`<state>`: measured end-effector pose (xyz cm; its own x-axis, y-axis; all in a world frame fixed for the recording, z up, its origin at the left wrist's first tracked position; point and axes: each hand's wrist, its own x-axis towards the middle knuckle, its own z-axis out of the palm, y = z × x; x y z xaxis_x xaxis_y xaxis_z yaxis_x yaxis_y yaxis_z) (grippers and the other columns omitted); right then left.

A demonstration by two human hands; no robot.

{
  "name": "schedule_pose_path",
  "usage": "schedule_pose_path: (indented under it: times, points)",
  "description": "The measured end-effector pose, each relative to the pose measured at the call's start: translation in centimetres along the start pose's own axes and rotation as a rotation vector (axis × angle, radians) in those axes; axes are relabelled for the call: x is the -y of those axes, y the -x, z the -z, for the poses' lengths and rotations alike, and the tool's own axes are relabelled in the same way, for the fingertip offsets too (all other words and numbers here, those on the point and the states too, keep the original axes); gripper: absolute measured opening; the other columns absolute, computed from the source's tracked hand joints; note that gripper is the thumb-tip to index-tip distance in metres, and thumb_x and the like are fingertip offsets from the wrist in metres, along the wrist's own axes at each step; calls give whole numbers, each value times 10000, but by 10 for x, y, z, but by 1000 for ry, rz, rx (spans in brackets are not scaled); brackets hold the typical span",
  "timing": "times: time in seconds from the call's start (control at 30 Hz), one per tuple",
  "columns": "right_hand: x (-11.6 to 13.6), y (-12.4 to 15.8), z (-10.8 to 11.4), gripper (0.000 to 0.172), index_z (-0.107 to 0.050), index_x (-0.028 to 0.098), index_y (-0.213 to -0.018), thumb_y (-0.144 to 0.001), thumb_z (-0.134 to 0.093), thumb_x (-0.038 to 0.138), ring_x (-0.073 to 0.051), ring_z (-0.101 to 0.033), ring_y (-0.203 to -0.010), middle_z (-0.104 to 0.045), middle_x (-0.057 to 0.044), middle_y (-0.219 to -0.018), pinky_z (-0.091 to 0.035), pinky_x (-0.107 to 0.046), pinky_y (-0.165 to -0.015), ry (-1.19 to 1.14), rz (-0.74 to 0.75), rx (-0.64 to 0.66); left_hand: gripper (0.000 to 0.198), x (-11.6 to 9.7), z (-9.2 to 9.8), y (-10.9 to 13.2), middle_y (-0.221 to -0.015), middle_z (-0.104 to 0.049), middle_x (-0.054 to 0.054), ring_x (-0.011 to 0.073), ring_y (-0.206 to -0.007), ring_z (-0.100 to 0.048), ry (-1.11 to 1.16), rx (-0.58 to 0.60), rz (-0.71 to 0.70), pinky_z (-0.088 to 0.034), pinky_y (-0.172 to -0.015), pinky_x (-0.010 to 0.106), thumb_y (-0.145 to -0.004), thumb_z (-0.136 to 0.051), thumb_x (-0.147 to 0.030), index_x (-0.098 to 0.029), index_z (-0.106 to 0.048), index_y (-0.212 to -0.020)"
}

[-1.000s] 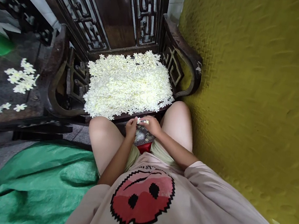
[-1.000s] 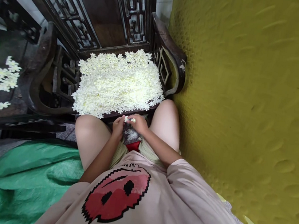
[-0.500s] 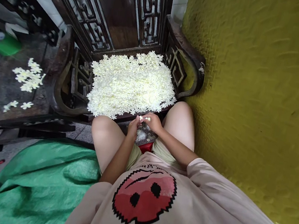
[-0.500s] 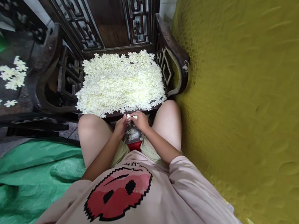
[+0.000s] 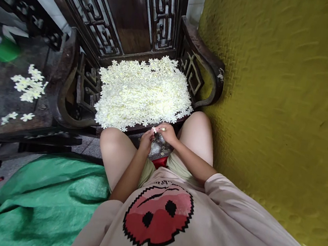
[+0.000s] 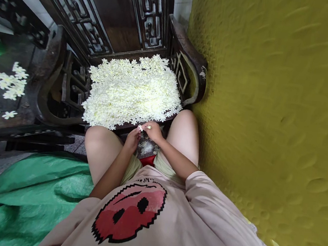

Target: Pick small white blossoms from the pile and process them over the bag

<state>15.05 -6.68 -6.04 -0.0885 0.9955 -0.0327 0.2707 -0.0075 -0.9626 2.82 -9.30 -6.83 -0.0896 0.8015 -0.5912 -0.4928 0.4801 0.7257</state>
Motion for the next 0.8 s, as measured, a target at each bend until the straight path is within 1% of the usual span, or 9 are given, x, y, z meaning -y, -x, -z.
schedule_pose_path:
  times: [0.13, 0.23, 0.3, 0.4, 0.47, 0.53, 0.57, 0.63, 0.8]
  points:
    - [-3, -2, 2, 120, -715, 180, -662, -713, -658, 272, -193, -647, -764, -707, -42, -760, -473, -323, -788, -93, -106, -83, 433, 1, 0, 0, -546, -485, -34, 51, -489, -401, -44, -60, -39, -260, -476, 208, -499, -797, -494, -151, -547, -585]
    - [-1, -21, 13, 169, -712, 185, -688, -733, -641, 331, -207, -656, -842, -720, -46, -808, -468, -355, -872, -116, -102, -219, 431, 2, 3, 0, -555, -500, -36, 48, -484, -404, -54, -107, -66, -269, -475, 205, -506, -787, -504, -157, -552, -605]
    - [0, -46, 30, 211, -711, 178, -728, -755, -623, 367, -207, -649, -894, -721, -57, -868, -451, -367, -924, -95, -44, -343, 430, 3, 5, 0, -562, -510, -37, 46, -479, -408, -45, -143, -46, -277, -476, 205, -507, -788, -501, -158, -557, -625]
    - [1, -96, 68, 277, -709, 155, -840, -777, -610, 406, -210, -617, -988, -706, -81, -966, -412, -375, -982, -9, 29, -482, 429, 3, 6, 0, -570, -514, -38, 43, -473, -418, -19, -194, 16, -284, -477, 205, -505, -791, -486, -155, -560, -649]
    - [-1, -122, 89, 312, -705, 140, -875, -739, -660, 418, -232, -602, -1020, -695, -103, -995, -401, -390, -992, 64, 20, -476, 426, 2, 6, 0, -570, -510, -41, 41, -467, -418, -12, -211, 40, -283, -475, 204, -508, -790, -477, -153, -554, -651]
    - [-3, -132, 99, 364, -702, 130, -907, -713, -685, 437, -259, -591, -1047, -684, -122, -1020, -391, -420, -1002, 121, -17, -482, 421, 2, 6, -1, -569, -507, -43, 39, -462, -416, -18, -209, 39, -281, -473, 203, -518, -784, -475, -154, -544, -647]
    - [-3, -129, 98, 387, -699, 129, -932, -714, -684, 448, -269, -585, -1063, -677, -130, -1040, -384, -433, -1010, 143, -21, -469, 420, 1, 6, -1, -567, -503, -45, 39, -461, -413, -21, -206, 30, -279, -471, 202, -524, -780, -477, -156, -538, -644]
    - [0, -109, 86, 396, -694, 135, -972, -737, -668, 453, -276, -578, -1083, -667, -137, -1071, -380, -445, -1015, 176, 7, -386, 421, 0, 7, -1, -561, -492, -49, 40, -462, -410, -20, -188, 5, -275, -468, 200, -530, -774, -483, -158, -530, -641]
    - [9, -24, 33, 262, -710, 199, -950, -785, -650, 395, -225, -618, -989, -682, -93, -1030, -446, -375, -916, 200, 86, -9, 424, -1, 6, -1, -542, -457, -52, 45, -463, -390, -26, -97, -47, -250, -458, 208, -542, -771, -491, -164, -513, -617]
